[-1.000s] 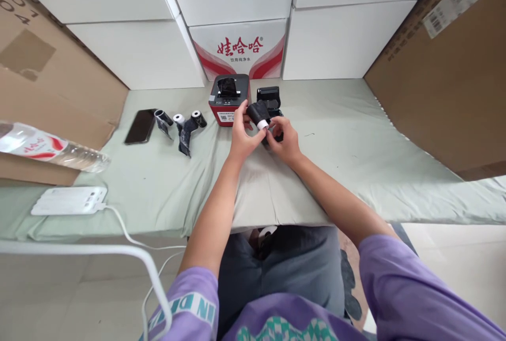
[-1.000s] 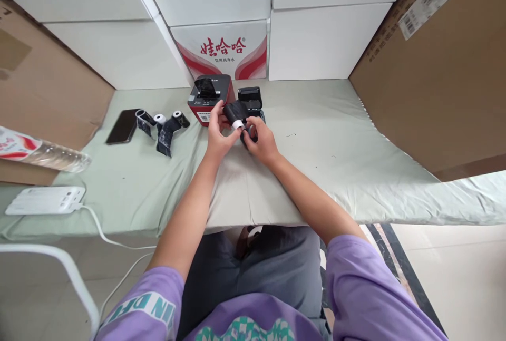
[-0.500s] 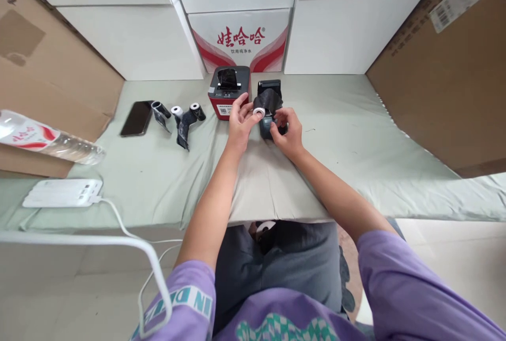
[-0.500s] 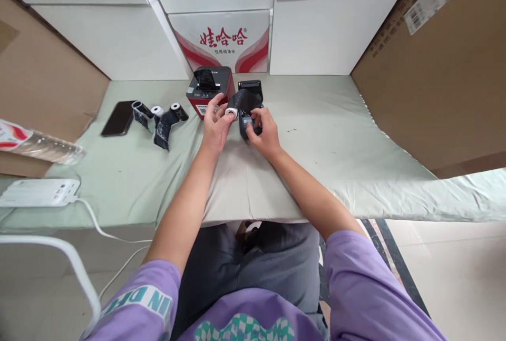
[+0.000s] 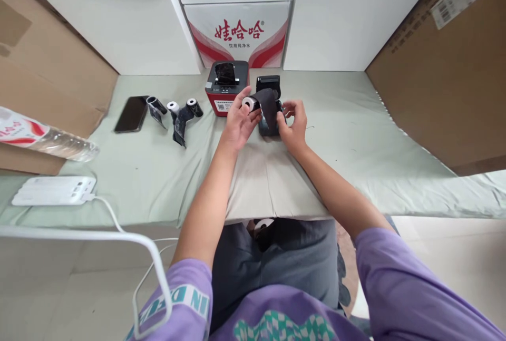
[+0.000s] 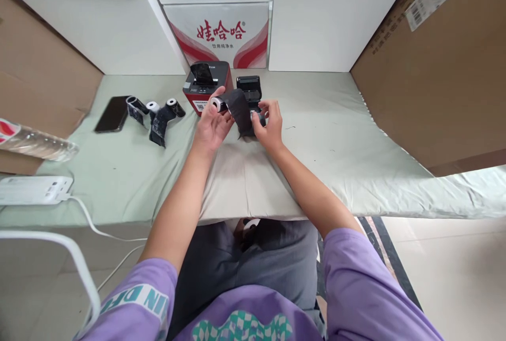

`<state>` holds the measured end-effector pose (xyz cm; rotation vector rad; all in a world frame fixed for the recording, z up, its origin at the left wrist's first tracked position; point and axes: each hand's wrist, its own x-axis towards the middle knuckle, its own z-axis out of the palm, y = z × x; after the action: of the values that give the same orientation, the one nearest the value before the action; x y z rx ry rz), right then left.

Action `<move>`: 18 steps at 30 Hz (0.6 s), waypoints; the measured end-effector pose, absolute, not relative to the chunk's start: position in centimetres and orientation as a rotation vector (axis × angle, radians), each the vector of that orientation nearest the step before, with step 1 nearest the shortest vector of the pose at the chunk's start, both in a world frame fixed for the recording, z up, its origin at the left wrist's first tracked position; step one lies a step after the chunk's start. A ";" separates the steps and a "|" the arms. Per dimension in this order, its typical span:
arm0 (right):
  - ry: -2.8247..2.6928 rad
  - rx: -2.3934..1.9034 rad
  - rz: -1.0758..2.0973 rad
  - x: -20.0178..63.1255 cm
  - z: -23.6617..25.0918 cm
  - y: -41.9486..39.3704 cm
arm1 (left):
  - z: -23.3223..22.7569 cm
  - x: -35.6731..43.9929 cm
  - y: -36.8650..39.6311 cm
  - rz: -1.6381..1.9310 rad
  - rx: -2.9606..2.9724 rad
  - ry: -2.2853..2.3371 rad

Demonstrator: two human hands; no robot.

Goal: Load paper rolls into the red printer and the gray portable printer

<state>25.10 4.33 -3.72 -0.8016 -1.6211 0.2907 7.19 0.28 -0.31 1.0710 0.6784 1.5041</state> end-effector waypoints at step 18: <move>-1.818 -0.702 0.400 24.7 -3.0 3.9 | -2.7 9.0 1.7 1.597 1.522 0.717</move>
<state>24.67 3.86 -3.04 -0.7025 -1.8177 0.4001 8.96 1.69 -2.71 1.5224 0.7168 1.5970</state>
